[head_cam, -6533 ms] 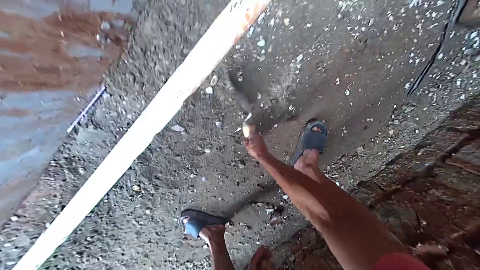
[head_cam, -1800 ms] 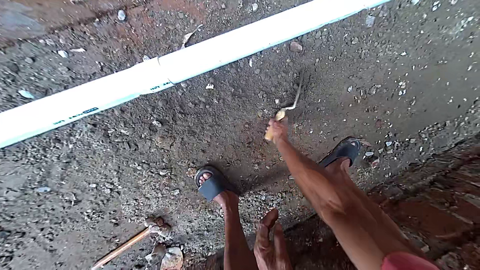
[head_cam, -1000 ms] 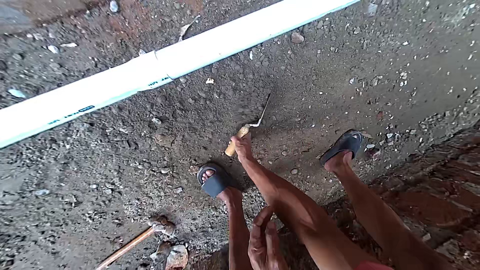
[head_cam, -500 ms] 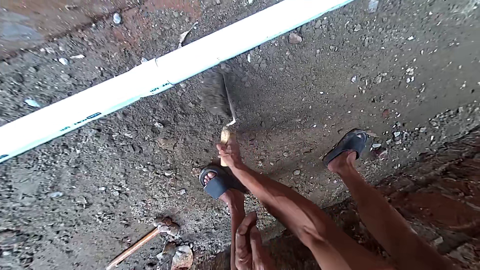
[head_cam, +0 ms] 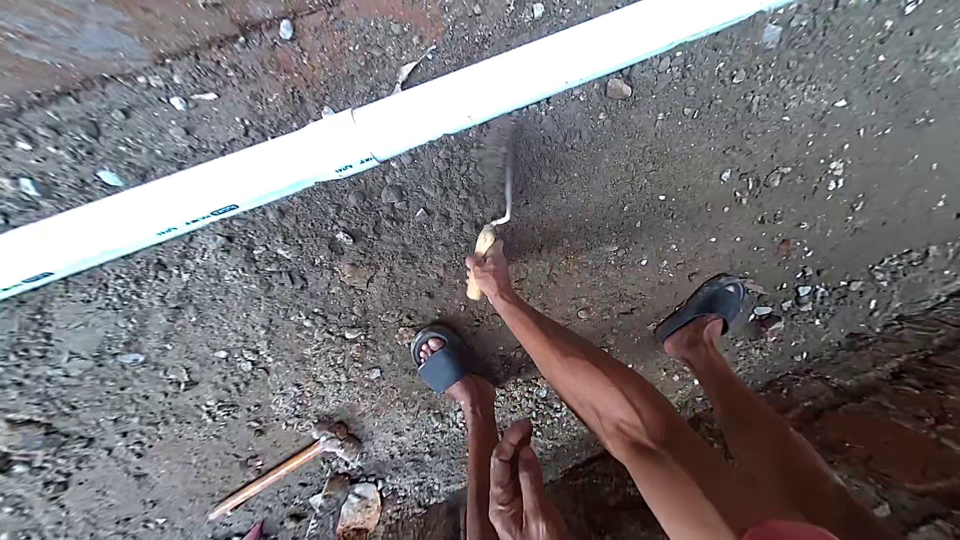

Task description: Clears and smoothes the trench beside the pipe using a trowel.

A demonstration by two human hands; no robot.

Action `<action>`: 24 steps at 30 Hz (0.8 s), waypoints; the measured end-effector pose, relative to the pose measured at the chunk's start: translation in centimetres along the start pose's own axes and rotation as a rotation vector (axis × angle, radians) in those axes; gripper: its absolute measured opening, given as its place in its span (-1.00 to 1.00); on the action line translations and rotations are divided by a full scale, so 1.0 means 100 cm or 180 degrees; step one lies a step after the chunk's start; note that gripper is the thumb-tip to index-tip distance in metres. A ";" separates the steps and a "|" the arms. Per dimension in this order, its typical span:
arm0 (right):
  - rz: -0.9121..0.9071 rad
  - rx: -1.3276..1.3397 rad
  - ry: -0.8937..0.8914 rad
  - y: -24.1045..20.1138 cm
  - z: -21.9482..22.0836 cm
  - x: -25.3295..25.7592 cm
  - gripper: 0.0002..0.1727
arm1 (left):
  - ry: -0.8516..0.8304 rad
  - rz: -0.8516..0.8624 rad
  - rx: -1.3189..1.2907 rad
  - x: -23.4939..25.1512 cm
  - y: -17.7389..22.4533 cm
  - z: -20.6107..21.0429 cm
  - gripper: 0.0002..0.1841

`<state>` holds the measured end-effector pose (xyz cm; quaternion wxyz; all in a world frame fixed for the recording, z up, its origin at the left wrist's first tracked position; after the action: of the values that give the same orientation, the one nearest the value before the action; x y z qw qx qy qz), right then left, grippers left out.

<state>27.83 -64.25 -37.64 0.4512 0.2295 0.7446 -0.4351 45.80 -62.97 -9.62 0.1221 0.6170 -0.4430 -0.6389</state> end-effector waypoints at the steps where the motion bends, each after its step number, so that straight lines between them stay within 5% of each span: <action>1: -0.0029 -0.0447 -0.0108 -0.003 -0.005 -0.007 -0.23 | -0.0030 -0.0030 0.0045 -0.001 0.000 0.004 -0.67; 7: -0.0339 -0.0785 0.0284 0.004 -0.084 -0.043 -0.38 | 0.0093 -0.0237 0.0086 -0.001 0.001 0.007 -0.69; 10: -0.0190 -0.2099 0.0082 0.010 -0.111 -0.055 -0.31 | 0.0083 -0.0276 0.0094 -0.002 0.001 0.009 -0.70; 15: -0.0651 -0.3508 -0.0778 -0.022 -0.057 -0.080 -0.33 | 0.0132 -0.0315 0.0110 -0.001 -0.006 0.010 -0.69; 18: -0.1286 -0.3977 -0.0724 -0.061 -0.031 -0.059 -0.42 | 0.0181 -0.0262 0.0108 0.001 -0.009 0.013 -0.69; 24: -0.0695 -0.4316 -0.0440 -0.131 -0.161 0.023 -0.44 | 0.0124 -0.0266 0.0146 0.003 -0.011 0.022 -0.69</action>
<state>9.45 -57.34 -30.36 0.4951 -0.2080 0.8407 0.0700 44.18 -61.62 -10.96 0.0897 0.6499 -0.4289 -0.6210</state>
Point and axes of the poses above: each hand's wrist, its own x-axis towards the middle knuckle, its own z-axis out of the palm, y = z × x, the point moved 10 cm from there along x, towards the middle knuckle
